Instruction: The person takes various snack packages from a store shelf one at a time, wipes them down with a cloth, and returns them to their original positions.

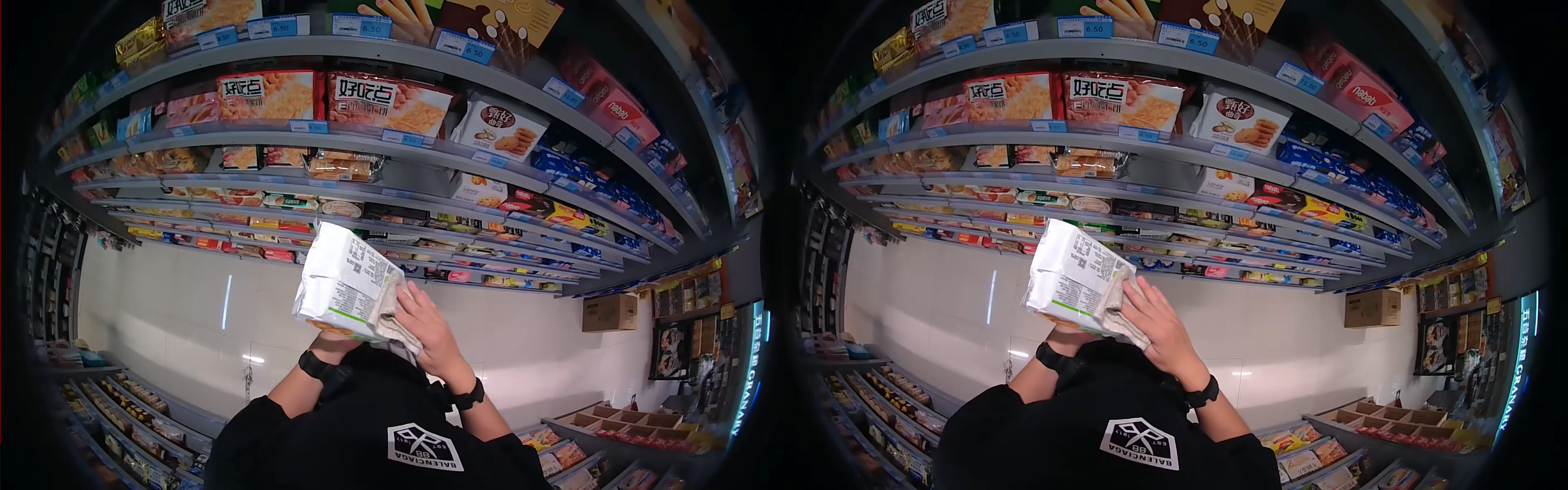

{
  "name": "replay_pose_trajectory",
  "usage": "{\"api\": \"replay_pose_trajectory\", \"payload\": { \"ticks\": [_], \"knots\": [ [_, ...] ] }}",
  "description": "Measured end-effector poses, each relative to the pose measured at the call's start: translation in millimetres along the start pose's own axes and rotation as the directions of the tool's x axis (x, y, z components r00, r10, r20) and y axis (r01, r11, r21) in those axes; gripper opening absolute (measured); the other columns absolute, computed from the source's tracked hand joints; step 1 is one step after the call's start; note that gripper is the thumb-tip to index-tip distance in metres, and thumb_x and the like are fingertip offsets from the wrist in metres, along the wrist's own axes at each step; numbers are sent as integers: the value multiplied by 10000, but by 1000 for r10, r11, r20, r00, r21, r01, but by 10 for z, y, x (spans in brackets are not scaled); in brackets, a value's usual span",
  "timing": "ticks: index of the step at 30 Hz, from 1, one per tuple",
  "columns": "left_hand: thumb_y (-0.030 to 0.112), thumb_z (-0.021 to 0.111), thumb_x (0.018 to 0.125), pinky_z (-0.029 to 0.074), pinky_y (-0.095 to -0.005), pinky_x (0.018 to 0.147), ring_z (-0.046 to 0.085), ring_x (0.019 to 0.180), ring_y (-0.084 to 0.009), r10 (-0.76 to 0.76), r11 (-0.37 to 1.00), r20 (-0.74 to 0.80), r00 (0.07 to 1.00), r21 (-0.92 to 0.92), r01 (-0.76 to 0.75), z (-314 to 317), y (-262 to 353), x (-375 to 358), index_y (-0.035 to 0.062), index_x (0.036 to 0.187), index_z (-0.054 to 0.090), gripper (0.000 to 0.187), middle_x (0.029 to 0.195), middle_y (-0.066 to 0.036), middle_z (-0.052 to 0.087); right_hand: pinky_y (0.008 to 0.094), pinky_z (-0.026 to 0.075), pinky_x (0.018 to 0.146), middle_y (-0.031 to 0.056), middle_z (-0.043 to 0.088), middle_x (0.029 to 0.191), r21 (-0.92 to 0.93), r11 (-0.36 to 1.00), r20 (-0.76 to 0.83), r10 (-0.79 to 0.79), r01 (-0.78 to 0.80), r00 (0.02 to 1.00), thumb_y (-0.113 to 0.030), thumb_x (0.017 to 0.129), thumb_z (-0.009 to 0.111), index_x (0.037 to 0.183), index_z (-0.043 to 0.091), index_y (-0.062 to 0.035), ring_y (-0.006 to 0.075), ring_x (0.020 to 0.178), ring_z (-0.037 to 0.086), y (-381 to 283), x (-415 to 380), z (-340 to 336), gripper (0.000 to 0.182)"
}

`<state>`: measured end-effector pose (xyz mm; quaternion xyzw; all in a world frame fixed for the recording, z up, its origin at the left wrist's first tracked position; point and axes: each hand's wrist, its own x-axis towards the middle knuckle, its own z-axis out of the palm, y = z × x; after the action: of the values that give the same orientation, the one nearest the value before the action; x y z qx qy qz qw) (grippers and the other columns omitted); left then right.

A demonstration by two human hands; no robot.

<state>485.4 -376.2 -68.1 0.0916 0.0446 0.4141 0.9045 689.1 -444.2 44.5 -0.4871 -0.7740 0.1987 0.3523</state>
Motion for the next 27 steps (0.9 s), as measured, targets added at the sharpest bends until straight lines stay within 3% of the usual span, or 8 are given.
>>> {"api": "replay_pose_trajectory", "payload": {
  "ticks": [5, 7, 11, 12, 15, 20, 23, 27],
  "knots": [
    [572, 476, 1057, 407, -517, 1196, 484, 1448, -334, 25, 999, 71, 997, -45, -22, 337, 19, 27, 136, 1629, 330, 734, 1634, -130, 416, 487, 338, 1219, 238, 478, 1580, 102, 969, -181, 239, -223, 954, -62, 968, 638, 1433, 593, -1, 461, 1510, 376, 86, 169, 2, 471],
    [598, 479, 1042, 397, -520, 1202, 453, 1471, -328, -61, 997, -84, 995, -56, 57, 326, -38, 43, 123, 1621, 342, 761, 1640, -133, 405, 494, 339, 1216, 242, 469, 1586, 127, 966, -184, 244, -223, 952, -79, 974, 639, 1444, 579, 8, 465, 1509, 376, -13, 230, 25, 482],
    [542, 468, 1068, 379, -514, 1211, 472, 1449, -320, -5, 1000, -184, 983, -15, 2, -51, -244, 58, 123, 1588, 392, 672, 1600, -115, 448, 513, 359, 1205, 233, 502, 1563, -18, 1000, -131, 12, -14, 991, -119, 966, 655, 1410, 622, -26, 467, 1495, 398, -111, 200, 105, 454],
    [485, 450, 1089, 400, -511, 1195, 506, 1406, -331, 60, 964, -237, 970, 265, 5, 12, -256, 49, 121, 1547, 430, 586, 1543, -129, 497, 514, 360, 1204, 210, 504, 1568, 17, 999, -48, -48, 49, 998, -97, 950, 640, 1397, 638, -41, 453, 1497, 400, -137, 178, 116, 450],
    [475, 448, 1092, 398, -512, 1196, 504, 1407, -328, 62, 975, -267, 962, 224, -1, -264, -200, -153, 121, 1543, 431, 575, 1546, -126, 493, 511, 373, 1197, 165, 525, 1562, 67, 993, 46, -104, 100, 994, -73, 927, 626, 1367, 661, -56, 427, 1497, 409, -114, 74, 127, 443],
    [452, 443, 1100, 394, -514, 1200, 500, 1410, -321, 67, 991, -352, 933, 130, -22, -521, -104, -99, 121, 1535, 434, 547, 1556, -121, 482, 481, 428, 1156, 177, 643, 1418, 33, 987, 63, 158, -160, 985, -45, 910, 623, 1356, 665, -49, 382, 1382, 556, 170, -216, -77, 448],
    [438, 440, 1104, 392, -515, 1202, 497, 1412, -316, 58, 994, -399, 915, 108, -17, -669, 80, -160, 121, 1530, 435, 531, 1561, -118, 475, 452, 480, 1091, 196, 692, 1322, 5, 956, -59, 292, -292, 955, -48, 929, 628, 1354, 664, -33, 388, 1271, 637, 359, -595, -282, 426],
    [415, 425, 1110, 378, -523, 1212, 481, 1416, -329, 90, 996, -439, 894, 57, -72, -812, 338, -145, 126, 1531, 420, 512, 1577, -127, 453, 394, 495, 1054, 208, 705, 1298, 86, 812, -278, 576, -577, 769, -105, 1012, 620, 1364, 648, -9, 336, 1234, 668, 412, -1202, -471, 365]
  ]
}}
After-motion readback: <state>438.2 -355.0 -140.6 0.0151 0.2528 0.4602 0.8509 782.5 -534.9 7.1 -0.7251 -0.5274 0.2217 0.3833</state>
